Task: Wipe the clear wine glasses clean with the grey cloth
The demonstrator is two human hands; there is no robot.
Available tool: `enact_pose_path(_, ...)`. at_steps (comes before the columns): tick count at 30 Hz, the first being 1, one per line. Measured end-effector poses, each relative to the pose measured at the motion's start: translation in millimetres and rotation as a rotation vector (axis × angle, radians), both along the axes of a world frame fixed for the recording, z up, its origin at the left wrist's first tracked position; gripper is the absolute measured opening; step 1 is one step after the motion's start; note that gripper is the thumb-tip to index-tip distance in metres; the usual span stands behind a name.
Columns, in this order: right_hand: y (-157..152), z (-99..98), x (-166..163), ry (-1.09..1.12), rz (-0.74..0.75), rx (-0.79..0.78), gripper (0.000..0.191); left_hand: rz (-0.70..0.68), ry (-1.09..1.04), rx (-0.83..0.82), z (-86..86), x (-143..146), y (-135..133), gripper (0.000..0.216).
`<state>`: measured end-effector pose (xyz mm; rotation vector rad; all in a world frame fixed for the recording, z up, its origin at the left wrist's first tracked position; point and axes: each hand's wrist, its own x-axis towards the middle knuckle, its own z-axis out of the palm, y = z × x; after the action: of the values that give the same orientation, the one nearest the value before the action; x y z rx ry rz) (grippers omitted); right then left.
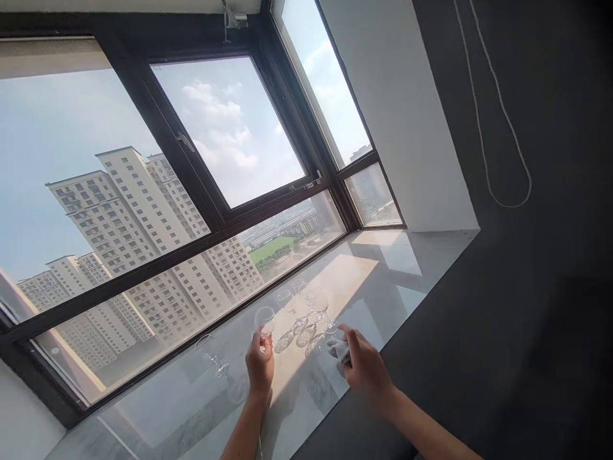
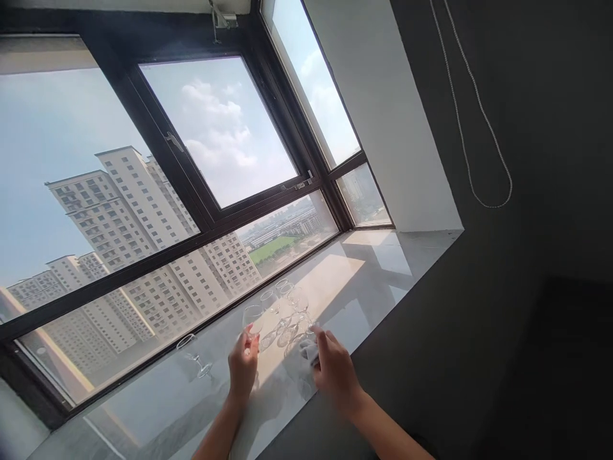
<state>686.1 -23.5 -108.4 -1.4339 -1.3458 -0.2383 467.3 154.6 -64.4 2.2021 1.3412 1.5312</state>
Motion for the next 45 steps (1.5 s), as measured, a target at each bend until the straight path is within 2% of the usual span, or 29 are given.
enact_pose_path(3,-8.8,12.1,-16.7,0.0,0.111,0.067,0.07,-0.235,0.218,0.097,-4.2,29.1,-42.5,0.039)
enact_pose_path(6,-20.0,30.7,-29.6,-0.137,0.202,0.12,0.075,-0.381,0.455,0.254,-3.5,42.7,-66.8,0.038)
enact_pose_path(9,-27.6,49.9,-28.6,-0.19,0.223,0.116,0.073,-0.405,0.58,0.439,2.2,41.2,-71.7,0.029)
enact_pose_path(14,-31.1,72.7,-4.1,0.006,0.218,0.084,0.067,-0.409,0.693,0.552,7.2,36.4,-69.1,0.02)
enact_pose_path(18,-30.1,79.8,14.5,0.2,0.285,0.072,0.063,-0.424,0.694,0.515,2.5,39.6,-71.3,0.024)
enact_pose_path(21,-28.7,79.5,24.3,0.242,0.295,0.04,0.06,-0.463,0.677,0.504,-0.3,40.2,-72.4,0.025)
enact_pose_path(26,-31.1,77.4,33.5,0.1,0.248,-0.094,0.063,-0.451,0.616,0.521,0.1,40.8,-70.6,0.026)
enact_pose_path(30,-35.8,76.9,28.3,-0.025,0.34,-0.188,0.069,-0.477,0.61,0.537,3.2,42.0,-69.2,0.025)
enact_pose_path(33,-36.8,76.7,21.6,-0.013,0.403,-0.225,0.071,-0.545,0.643,0.547,4.9,39.9,-70.4,0.022)
enact_pose_path(35,-36.4,78.4,19.6,0.087,0.456,-0.204,0.068,-0.585,0.636,0.539,4.1,39.0,-72.8,0.019)
enact_pose_path(37,-35.9,82.4,19.9,0.284,0.544,-0.148,0.064,-0.606,0.585,0.487,1.7,40.5,-76.6,0.016)
enact_pose_path(41,-34.4,90.4,21.7,0.715,0.677,-0.043,0.06,-0.629,0.401,0.279,-3.6,50.6,-86.2,0.019)
enact_pose_path(43,-32.6,88.6,20.2,0.762,0.592,0.025,0.056,-0.632,0.335,0.147,-4.8,55.5,-90.4,0.021)
enact_pose_path(45,-29.9,82.4,16.9,0.682,0.422,0.12,0.05,-0.637,0.3,0.032,-5.2,58.2,-92.9,0.024)
